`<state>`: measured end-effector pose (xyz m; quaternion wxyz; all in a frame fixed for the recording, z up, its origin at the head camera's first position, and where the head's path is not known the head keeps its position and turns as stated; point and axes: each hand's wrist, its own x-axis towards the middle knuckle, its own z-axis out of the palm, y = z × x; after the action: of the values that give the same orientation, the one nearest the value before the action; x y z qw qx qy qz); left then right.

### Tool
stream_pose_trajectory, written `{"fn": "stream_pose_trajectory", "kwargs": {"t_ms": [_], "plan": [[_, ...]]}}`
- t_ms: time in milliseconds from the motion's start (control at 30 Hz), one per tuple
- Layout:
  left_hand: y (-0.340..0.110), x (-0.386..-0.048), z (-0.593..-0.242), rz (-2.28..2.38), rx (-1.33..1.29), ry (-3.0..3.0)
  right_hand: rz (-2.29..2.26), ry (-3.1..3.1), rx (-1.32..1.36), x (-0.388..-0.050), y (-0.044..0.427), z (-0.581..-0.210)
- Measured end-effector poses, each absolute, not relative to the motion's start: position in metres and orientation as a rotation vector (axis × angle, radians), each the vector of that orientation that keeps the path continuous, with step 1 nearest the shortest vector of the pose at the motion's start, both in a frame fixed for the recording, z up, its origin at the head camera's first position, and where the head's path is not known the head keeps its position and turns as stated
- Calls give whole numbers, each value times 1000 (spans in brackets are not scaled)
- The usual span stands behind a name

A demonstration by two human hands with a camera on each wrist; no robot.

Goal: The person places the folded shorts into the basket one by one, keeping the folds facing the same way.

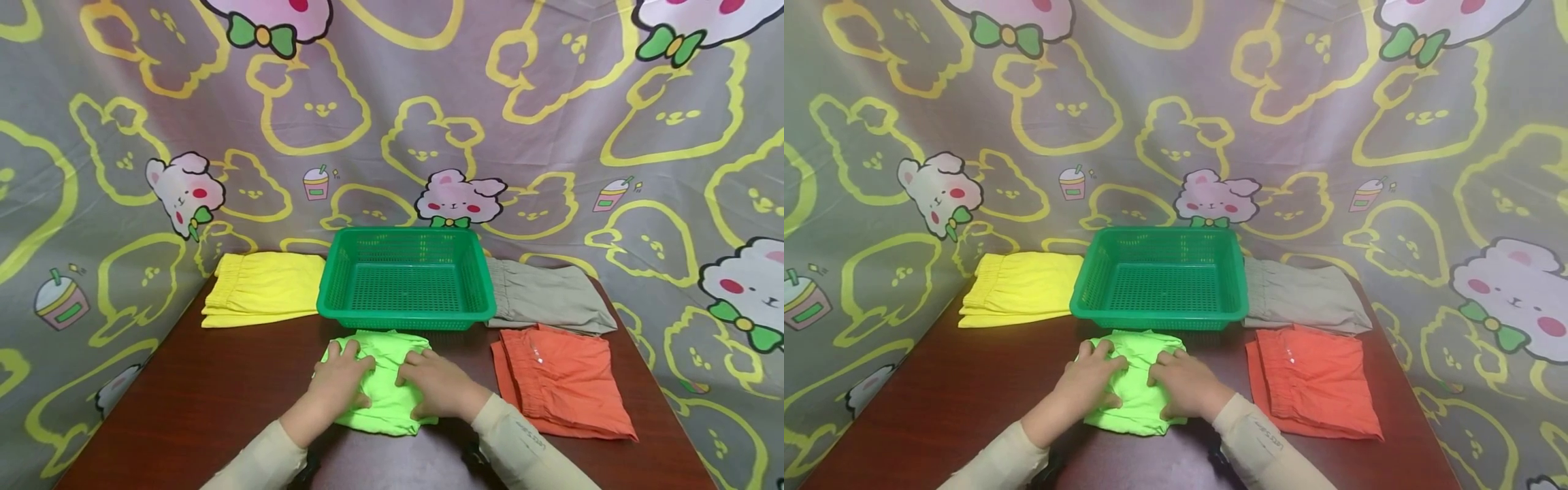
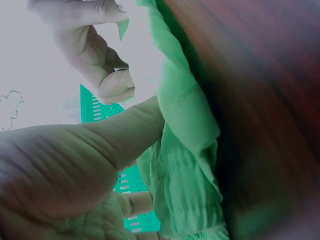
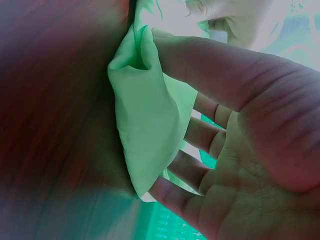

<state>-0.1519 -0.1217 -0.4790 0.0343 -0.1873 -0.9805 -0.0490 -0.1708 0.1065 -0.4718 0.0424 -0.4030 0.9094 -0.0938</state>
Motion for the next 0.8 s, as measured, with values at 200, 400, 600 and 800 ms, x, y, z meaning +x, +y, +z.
{"fn": "stream_pose_trajectory", "kwargs": {"t_ms": [200, 400, 600, 800], "plan": [[-113, -154, -480, -111, -593, -3007, -309, 2783, -1218, -171, 116, -474], [-105, -155, -482, -87, -599, -3010, -314, 2773, -1223, -172, 125, -476], [-97, -155, -481, -60, -602, -3002, -330, 2773, -1215, -173, 132, -477], [-90, -156, -481, -24, -600, -3003, -360, 2770, -1207, -171, 139, -476]]}}
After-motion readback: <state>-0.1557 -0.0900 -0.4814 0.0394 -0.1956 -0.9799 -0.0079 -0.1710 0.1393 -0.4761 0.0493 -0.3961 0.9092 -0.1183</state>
